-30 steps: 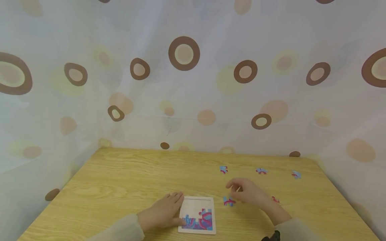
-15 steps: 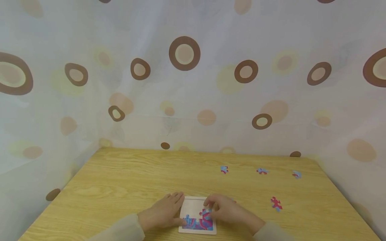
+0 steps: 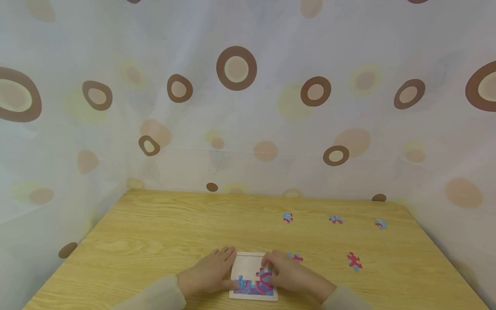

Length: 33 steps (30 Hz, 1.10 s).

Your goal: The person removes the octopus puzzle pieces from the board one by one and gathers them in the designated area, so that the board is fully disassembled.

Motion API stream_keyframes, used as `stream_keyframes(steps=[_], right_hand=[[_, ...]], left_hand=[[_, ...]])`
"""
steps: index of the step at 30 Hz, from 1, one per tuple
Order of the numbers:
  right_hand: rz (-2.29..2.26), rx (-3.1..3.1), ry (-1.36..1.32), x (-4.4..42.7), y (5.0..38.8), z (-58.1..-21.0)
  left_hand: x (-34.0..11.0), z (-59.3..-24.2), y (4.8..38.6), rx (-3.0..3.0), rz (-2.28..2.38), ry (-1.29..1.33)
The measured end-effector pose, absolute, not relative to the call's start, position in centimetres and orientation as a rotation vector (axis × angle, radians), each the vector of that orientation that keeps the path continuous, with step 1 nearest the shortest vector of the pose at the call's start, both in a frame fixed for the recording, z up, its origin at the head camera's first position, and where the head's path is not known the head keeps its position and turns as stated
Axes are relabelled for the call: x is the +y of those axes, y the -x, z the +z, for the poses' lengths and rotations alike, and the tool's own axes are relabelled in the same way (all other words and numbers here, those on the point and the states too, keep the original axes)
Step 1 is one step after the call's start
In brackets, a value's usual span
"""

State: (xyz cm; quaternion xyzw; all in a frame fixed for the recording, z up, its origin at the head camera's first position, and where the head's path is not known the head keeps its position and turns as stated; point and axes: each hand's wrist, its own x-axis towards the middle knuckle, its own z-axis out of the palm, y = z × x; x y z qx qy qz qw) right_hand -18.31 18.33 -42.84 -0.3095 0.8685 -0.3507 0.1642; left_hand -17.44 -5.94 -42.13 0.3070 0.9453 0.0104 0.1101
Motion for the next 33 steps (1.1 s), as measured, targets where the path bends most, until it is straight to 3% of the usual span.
stream_keyframes(steps=[33], right_hand=[[-1.062,2.455,0.804,17.85,18.07,-42.56]], left_hand=[[-6.08,-42.35,17.53,2.763,0.050,-0.925]])
